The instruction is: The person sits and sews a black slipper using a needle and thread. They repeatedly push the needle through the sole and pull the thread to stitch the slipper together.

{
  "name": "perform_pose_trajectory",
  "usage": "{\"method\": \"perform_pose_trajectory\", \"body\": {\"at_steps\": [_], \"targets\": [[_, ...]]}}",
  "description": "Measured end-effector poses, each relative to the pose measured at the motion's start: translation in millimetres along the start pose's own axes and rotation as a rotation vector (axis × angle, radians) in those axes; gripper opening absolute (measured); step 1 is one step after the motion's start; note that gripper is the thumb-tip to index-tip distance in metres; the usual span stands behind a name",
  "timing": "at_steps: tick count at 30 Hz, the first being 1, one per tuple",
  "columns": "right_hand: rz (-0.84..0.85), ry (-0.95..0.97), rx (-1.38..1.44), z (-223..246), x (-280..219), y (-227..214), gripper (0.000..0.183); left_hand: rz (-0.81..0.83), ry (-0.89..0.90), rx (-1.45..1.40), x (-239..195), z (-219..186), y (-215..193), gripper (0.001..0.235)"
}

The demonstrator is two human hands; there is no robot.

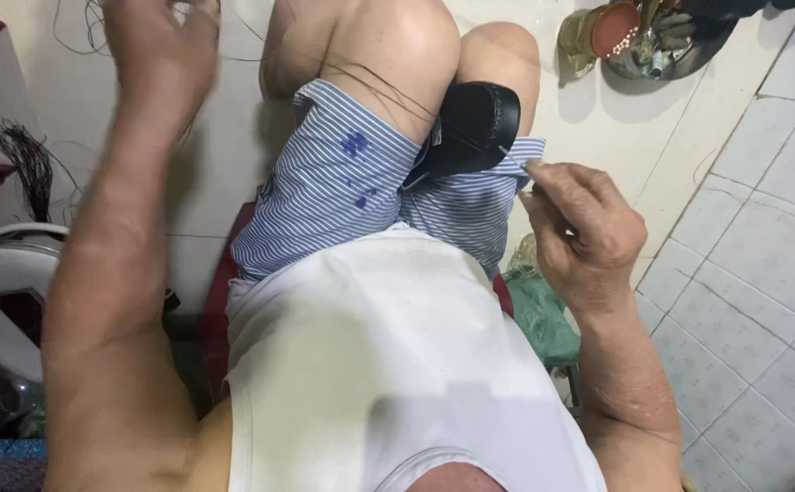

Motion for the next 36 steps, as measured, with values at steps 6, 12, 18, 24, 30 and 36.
{"method": "perform_pose_trajectory", "body": {"at_steps": [6,12,18,24,30,36], "targets": [[0.041,-0.021,-0.081,4.8,5.2,4.1,0.021,0.175,0.650,-0.154,-41.8,-185.2,44.5,0.015],[0.079,-0.098,-0.370,24.5,14.7,-9.1,0.018,0.493,0.669,-0.488,-55.0,-217.1,103.5,0.047],[0.159,-0.215,-0.789,36.6,30.9,-13.1,0.011,0.478,0.621,-0.484,-53.8,-211.5,118.9,0.048],[0.193,-0.235,-0.729,26.5,43.8,3.8,0.026,0.499,0.580,-0.444,-52.7,-209.4,124.0,0.051],[0.130,-0.144,-0.430,18.2,33.5,9.8,0.012,0.364,0.690,-0.406,-60.6,-210.5,108.0,0.048],[0.239,-0.094,-0.315,16.8,33.2,3.2,0.003,0.369,0.705,-0.564,-57.3,-230.9,80.2,0.018]]}}
Point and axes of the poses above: each hand's wrist, its own x-axis towards the middle knuckle, its own y-axis out of the palm, z = x × y, the point moved 7 cm from there along x, towards the middle knuckle, and after that the axes turned 7 degrees about y, right-handed, at the moved point
